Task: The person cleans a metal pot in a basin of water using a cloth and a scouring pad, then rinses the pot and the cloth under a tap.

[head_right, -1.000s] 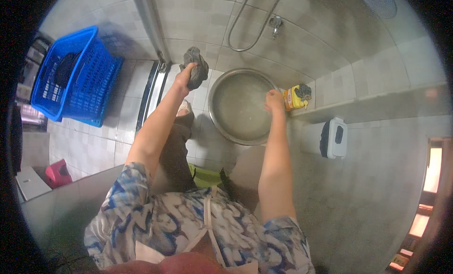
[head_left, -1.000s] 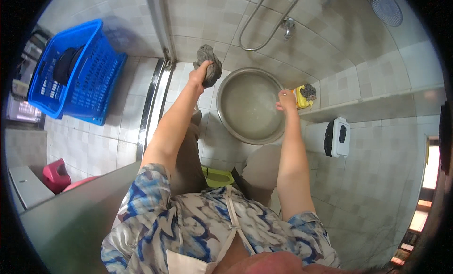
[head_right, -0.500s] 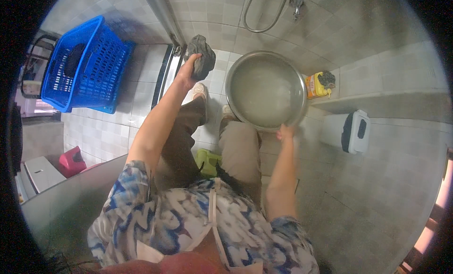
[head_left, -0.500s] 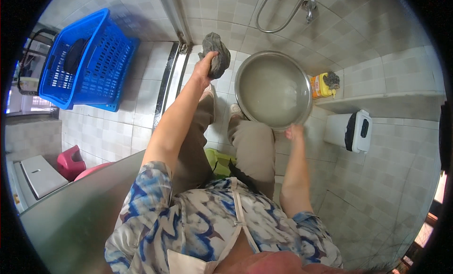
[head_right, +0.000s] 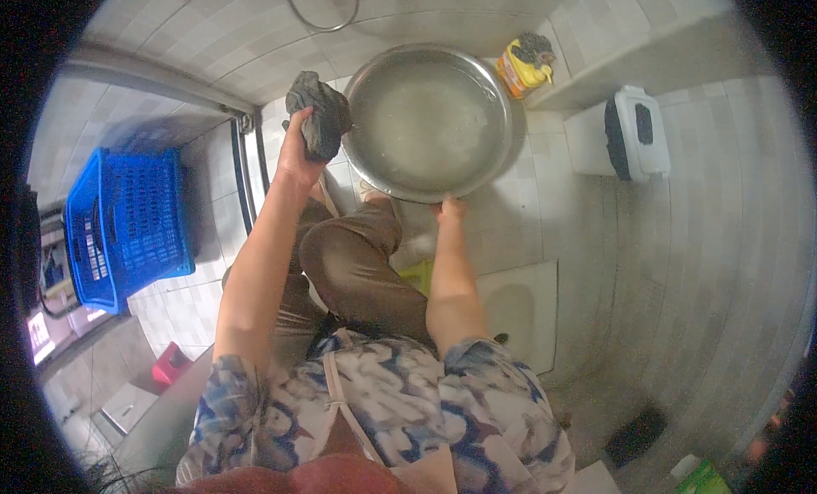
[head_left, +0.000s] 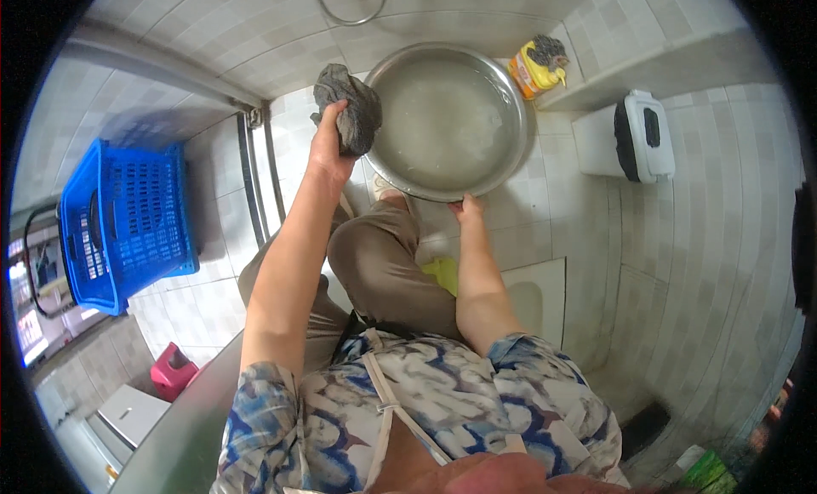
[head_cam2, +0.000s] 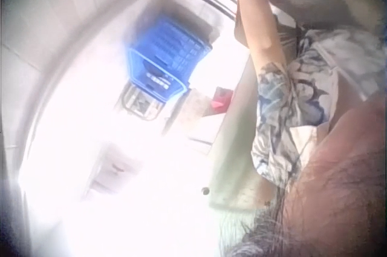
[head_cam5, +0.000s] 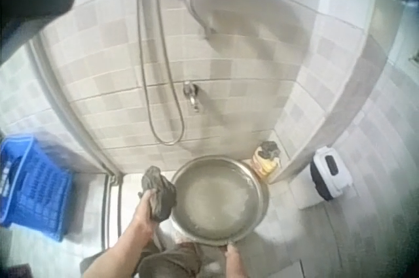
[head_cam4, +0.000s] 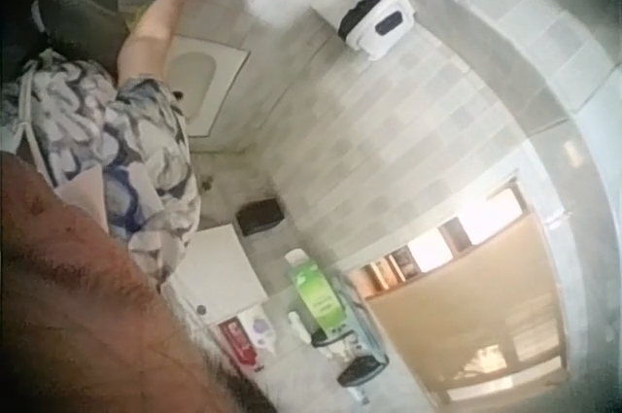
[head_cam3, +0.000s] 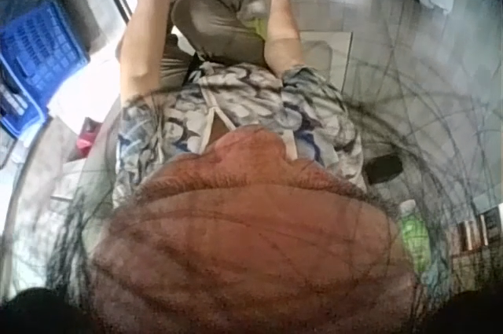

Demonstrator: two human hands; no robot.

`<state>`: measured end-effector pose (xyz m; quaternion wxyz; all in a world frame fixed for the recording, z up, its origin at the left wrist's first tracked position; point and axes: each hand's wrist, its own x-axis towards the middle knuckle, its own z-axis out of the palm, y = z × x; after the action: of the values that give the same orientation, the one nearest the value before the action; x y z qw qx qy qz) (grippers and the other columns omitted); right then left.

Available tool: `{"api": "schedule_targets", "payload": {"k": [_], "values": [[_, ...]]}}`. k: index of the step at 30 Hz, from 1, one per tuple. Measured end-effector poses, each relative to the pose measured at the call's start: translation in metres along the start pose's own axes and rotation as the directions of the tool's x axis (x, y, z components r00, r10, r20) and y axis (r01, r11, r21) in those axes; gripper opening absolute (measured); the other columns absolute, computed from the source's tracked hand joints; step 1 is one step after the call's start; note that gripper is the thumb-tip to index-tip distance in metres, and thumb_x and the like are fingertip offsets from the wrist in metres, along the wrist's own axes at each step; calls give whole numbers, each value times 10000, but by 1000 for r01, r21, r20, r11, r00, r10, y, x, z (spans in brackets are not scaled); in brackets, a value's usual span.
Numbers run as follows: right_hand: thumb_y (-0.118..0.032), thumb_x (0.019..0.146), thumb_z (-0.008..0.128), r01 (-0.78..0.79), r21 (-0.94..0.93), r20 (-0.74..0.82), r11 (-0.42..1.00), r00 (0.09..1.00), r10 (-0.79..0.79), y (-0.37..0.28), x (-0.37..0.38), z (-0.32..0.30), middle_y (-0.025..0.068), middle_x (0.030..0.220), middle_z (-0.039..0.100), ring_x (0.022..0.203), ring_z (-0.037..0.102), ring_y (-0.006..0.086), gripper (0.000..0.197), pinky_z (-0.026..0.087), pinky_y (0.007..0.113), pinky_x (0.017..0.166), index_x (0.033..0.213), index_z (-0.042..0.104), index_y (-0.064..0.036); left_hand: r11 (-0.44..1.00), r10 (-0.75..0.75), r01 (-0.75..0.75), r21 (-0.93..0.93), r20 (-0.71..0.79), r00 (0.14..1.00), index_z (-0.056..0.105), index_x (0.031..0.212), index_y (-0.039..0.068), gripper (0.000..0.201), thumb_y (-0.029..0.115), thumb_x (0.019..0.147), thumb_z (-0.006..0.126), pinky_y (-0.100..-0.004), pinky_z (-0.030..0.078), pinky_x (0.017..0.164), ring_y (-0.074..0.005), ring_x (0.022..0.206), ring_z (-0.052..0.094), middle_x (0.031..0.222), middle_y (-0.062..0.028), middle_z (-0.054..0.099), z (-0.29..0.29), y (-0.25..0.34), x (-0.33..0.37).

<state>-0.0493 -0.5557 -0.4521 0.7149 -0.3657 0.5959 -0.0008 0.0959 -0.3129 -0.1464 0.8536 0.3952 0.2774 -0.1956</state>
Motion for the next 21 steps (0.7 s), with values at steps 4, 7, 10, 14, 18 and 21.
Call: {"api": "schedule_targets", "payload": {"k": [4,7,10,14,18,21], "values": [[-163,929,453,30,6,-7,1000,1000,-30,-28,-2,-31,212,965,579,741,620,381,302,540,514,581,1153,434,39,993,-51,45,109,51,997,476,1211,38,516,327,805,605,-346,468,857,-232,997,568,1143,-115,571,17,-25,-3],[-168,919,480,80,-166,-12,983,996,-83,-30,-15,-48,209,960,584,700,630,350,291,542,466,517,1110,454,49,988,-97,92,127,35,995,464,1236,36,544,333,804,608,-352,446,894,-237,1033,553,1173,-111,559,16,-44,-5],[-177,903,513,122,-208,-112,970,983,-148,-54,11,-98,198,907,591,642,624,296,267,533,405,466,1048,487,46,981,-183,177,84,69,981,500,1190,37,508,324,789,624,-361,458,856,-231,1000,564,1116,-109,581,47,-81,-19],[-175,889,533,145,-319,-111,937,976,-189,-56,11,-126,188,853,593,619,611,263,250,524,380,464,1008,508,44,964,-217,206,167,53,975,501,1216,74,536,363,781,624,-381,420,898,-242,1048,541,1162,-101,571,28,-104,-7],[-179,881,548,175,-247,-70,953,978,-198,-56,12,-183,167,827,585,628,599,242,257,517,370,490,1021,517,34,962,-243,231,144,74,967,496,1183,14,546,311,756,663,-390,464,836,-254,961,577,1092,-131,587,15,-105,9],[-181,875,562,155,-233,-141,960,971,-191,-52,7,-221,152,838,582,658,598,240,278,523,373,530,1047,513,32,960,-267,262,96,49,962,496,1134,-53,544,260,737,696,-378,514,766,-257,869,611,1023,-158,603,22,-110,10]]}}
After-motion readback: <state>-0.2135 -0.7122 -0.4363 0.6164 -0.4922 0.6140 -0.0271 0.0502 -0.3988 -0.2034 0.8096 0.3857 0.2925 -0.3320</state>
